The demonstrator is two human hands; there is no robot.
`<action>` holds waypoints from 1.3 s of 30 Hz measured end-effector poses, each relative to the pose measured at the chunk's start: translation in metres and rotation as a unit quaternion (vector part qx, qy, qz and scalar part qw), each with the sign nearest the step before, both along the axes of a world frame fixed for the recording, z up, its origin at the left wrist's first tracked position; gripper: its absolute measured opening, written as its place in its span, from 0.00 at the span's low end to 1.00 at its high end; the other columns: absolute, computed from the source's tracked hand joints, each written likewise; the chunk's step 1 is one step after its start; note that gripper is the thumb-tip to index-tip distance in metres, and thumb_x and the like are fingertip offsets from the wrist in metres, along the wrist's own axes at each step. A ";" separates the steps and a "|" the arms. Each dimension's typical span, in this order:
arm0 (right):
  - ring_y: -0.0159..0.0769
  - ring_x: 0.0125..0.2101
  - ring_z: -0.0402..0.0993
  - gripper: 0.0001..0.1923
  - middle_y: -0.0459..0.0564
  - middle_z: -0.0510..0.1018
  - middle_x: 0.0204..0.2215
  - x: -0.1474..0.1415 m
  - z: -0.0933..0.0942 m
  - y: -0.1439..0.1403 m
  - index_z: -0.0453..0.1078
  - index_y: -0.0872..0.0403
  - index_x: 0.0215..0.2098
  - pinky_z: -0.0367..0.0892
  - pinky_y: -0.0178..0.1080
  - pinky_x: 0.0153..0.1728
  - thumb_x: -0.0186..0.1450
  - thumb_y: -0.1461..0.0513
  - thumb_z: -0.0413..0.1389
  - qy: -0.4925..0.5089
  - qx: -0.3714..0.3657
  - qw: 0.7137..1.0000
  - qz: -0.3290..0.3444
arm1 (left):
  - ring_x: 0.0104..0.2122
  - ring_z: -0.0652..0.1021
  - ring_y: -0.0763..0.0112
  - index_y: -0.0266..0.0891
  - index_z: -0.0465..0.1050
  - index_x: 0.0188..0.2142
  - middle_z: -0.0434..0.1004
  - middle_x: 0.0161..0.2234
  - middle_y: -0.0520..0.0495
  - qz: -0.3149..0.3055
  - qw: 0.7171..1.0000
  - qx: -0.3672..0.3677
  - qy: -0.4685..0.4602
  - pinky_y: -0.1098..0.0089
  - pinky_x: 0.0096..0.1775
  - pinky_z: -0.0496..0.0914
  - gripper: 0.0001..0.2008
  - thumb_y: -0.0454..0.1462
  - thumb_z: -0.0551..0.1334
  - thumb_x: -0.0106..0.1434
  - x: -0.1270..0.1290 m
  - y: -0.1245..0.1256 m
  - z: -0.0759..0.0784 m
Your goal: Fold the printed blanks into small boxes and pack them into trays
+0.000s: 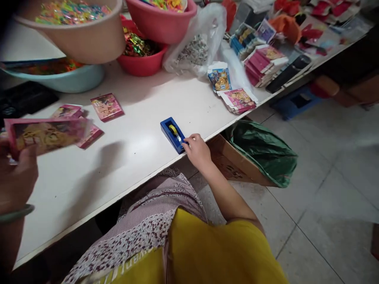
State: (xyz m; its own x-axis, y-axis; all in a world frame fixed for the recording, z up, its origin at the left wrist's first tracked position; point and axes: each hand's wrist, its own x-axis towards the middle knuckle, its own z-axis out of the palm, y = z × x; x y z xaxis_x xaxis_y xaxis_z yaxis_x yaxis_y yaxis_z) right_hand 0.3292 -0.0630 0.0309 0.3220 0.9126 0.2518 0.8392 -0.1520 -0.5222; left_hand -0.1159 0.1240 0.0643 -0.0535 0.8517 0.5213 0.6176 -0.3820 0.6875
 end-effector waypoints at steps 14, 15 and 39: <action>0.39 0.41 0.72 0.12 0.54 0.69 0.43 -0.003 -0.046 -0.005 0.73 0.52 0.29 0.74 0.42 0.39 0.61 0.53 0.57 0.267 0.100 0.958 -0.026 | 0.42 0.80 0.62 0.44 0.71 0.47 0.78 0.44 0.43 -0.209 0.958 0.162 0.109 0.63 0.42 0.76 0.17 0.32 0.66 0.58 0.110 -0.101 -0.044; 0.40 0.42 0.72 0.10 0.54 0.70 0.42 0.000 -0.047 -0.007 0.73 0.52 0.29 0.74 0.43 0.41 0.62 0.54 0.57 0.232 0.099 0.968 -0.022 | 0.42 0.80 0.63 0.44 0.72 0.47 0.78 0.43 0.44 -0.208 0.960 0.156 0.108 0.63 0.41 0.76 0.16 0.32 0.65 0.59 0.112 -0.102 -0.043; 0.27 0.21 0.69 0.28 0.39 0.77 0.24 -0.136 0.023 0.062 0.68 0.53 0.58 0.71 0.33 0.27 0.60 0.57 0.59 0.489 -0.038 0.837 0.242 | 0.34 0.71 0.69 0.47 0.56 0.66 0.69 0.38 0.45 -0.286 0.931 0.155 0.168 0.69 0.34 0.70 0.28 0.31 0.54 0.67 0.126 -0.104 -0.017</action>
State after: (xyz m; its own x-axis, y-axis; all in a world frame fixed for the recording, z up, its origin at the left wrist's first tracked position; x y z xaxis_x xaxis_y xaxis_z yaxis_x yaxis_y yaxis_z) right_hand 0.1928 -0.0011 0.0538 -0.0716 0.9973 0.0179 -0.0115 0.0171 -0.9998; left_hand 0.0098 0.0201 0.0477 0.5726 0.4971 0.6519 0.4123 -0.8619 0.2951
